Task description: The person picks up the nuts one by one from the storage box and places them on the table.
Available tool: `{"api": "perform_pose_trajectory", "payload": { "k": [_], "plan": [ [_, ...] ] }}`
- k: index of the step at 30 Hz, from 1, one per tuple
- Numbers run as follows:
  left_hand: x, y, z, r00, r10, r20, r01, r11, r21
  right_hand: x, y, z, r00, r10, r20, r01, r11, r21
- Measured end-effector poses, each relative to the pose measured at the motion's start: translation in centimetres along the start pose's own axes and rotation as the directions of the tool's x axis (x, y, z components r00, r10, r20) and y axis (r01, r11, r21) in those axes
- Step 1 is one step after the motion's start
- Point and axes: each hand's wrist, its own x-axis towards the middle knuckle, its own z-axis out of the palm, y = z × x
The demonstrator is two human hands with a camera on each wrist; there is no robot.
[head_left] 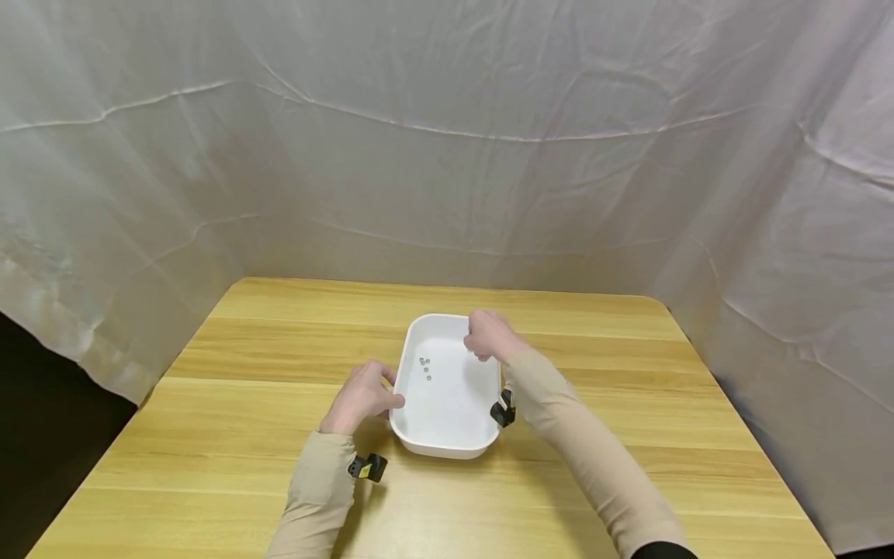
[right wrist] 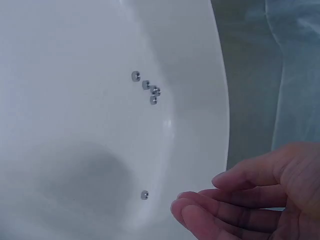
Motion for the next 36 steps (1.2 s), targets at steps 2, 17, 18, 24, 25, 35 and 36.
{"api": "perform_pose_trajectory", "payload": {
  "k": [2, 17, 18, 24, 25, 35, 36],
  "plan": [
    [0.0, 0.0, 0.0, 1.000, -0.002, 0.001, 0.002, 1.000, -0.002, 0.5, -0.1, 0.2, 1.000, 0.021, 0.009, -0.022, 1.000, 0.009],
    [0.0, 0.0, -0.1, 1.000, -0.011, 0.005, 0.011, 1.000, -0.003, 2.9, -0.3, 2.5, 0.988, 0.156, -0.010, -0.157, 0.985, -0.071],
    [0.0, 0.0, -0.1, 1.000, -0.009, 0.005, 0.009, 1.000, -0.004, 3.0, -0.3, 2.6, 0.988, 0.153, -0.021, -0.154, 0.984, -0.092],
    [-0.1, 0.0, -0.1, 1.000, -0.003, 0.005, 0.003, 1.000, -0.023, 3.3, -0.6, 3.3, 0.985, 0.163, -0.060, -0.170, 0.975, -0.141],
    [-0.1, 0.0, -0.1, 1.000, -0.003, 0.005, 0.004, 1.000, -0.026, 3.3, -0.6, 3.4, 0.984, 0.164, -0.064, -0.172, 0.975, -0.142],
    [-0.3, 0.0, -0.1, 1.000, 0.002, 0.004, -0.002, 1.000, -0.027, 3.6, -0.4, 4.1, 0.984, 0.159, -0.081, -0.170, 0.972, -0.161],
    [-0.2, 0.0, -0.1, 1.000, -0.002, 0.003, 0.002, 1.000, -0.031, 3.7, -0.3, 4.1, 0.984, 0.158, -0.081, -0.170, 0.972, -0.162]
  ]
}}
